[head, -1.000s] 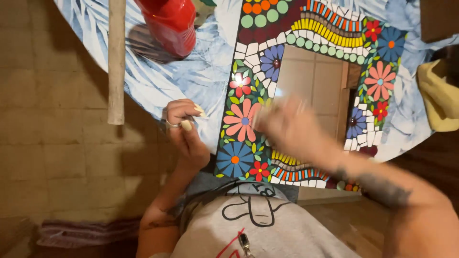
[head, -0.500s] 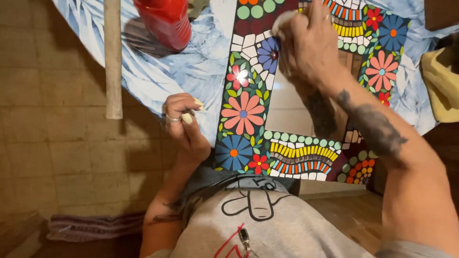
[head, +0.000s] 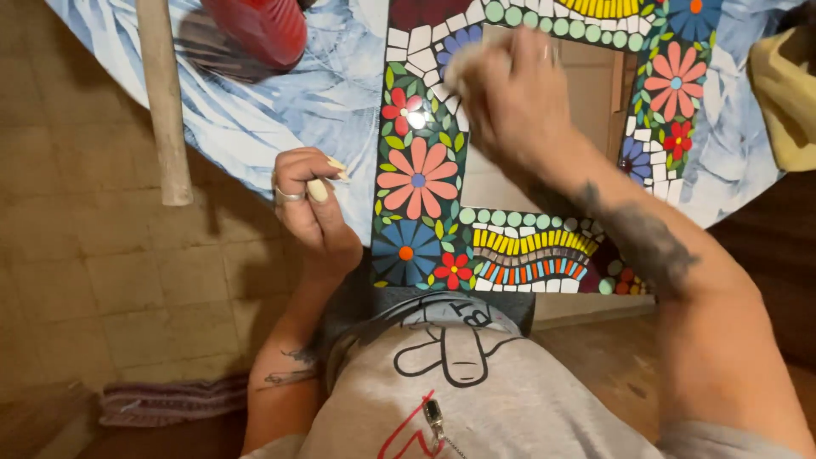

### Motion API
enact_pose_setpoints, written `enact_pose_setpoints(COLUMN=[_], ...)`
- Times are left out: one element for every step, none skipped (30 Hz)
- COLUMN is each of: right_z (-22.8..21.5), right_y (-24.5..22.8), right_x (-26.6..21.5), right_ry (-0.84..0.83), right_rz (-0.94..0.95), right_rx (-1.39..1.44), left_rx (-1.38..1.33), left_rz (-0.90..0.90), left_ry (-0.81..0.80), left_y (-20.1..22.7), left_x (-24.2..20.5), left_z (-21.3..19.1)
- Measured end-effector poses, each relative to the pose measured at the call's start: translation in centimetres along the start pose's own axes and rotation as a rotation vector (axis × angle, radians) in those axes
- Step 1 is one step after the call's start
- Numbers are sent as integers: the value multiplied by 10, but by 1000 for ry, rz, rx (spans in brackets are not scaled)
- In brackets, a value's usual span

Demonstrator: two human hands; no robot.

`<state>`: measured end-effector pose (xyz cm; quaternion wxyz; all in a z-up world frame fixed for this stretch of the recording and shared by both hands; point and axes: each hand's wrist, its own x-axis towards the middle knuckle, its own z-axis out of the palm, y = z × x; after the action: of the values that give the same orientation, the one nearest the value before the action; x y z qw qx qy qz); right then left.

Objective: Cleaning and polishing a decorative mosaic mirror frame using a cloth and sponge

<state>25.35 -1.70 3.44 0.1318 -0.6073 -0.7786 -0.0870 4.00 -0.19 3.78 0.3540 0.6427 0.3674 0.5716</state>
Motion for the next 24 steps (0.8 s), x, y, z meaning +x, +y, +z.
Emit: enact_pose_setpoints(right_z=[-2, -4, -2, 0, 3, -4, -10, -15, -23, -31, -38, -47, -56, -64, -60, -56, -53, -47, -41, -34, -30, -26, -23, -24], right_y=[2, 3, -11, -20, -29, -36, -42, -49, -43, -36, -30, -20, -11, -1, 0, -1, -1, -17, -33, -48, -61, -77, -91, -90], right_x=[8, 17, 2, -12, -25, -41, -56, -71, -86, -100, -112, -129, -146, -162, -163, -166, -169, -149, -129, -108, -86, -66, -46, -49], right_ry=[32, 62, 66, 109, 153, 149, 94, 42, 39, -9, -55, -61, -80, -98, -105, -121, -137, -140, -86, -31, -32, 7, 47, 57], right_rz=[33, 66, 64, -24, -112, -110, -101, -83, -73, 112, 295, 289, 388, 485, 477, 472, 466, 467, 427, 378, 371, 337, 303, 317], right_rx=[11, 26, 28, -3, -34, -38, 98, 231, 224, 66, -93, -93, -177, -259, -257, -340, -422, -427, -316, -199, -199, -150, -102, -112], left_rx=[3, 9, 13, -29, -72, -78, -77, -80, -90, -81, -73, -73, -64, -52, -48, -44, -40, -46, -38, -22, -20, -4, 11, -1], left_rz=[-14, -30, -27, 24, 76, 73, 79, 86, 84, 87, 90, 83, 88, 92, 85, 110, 136, 134, 133, 132, 131, 141, 151, 163], left_ry=[-16, -32, -31, 19, 69, 68, 66, 56, 48, 51, 54, 61, 46, 31, 39, 44, 50, 50, 46, 49, 55, 59, 62, 50], left_y=[2, 5, 0, -6, -14, -13, -12, -14, -14, -15, -17, -14, -12, -10, -13, -15, -17, -18, -18, -17, -17, -16, -14, -16], left_x=[0, 0, -4, -5, -6, -6, -5, -3, -3, -4, -4, -2, -1, 1, 3, 2, 2, 2, 2, 1, 2, 2, 3, 0], left_z=[-1, -3, -4, -2, 1, 1, 1, 1, 2, 2, 2, 1, 0, -2, -1, 0, 1, 1, 2, 1, 2, 2, 3, 3])
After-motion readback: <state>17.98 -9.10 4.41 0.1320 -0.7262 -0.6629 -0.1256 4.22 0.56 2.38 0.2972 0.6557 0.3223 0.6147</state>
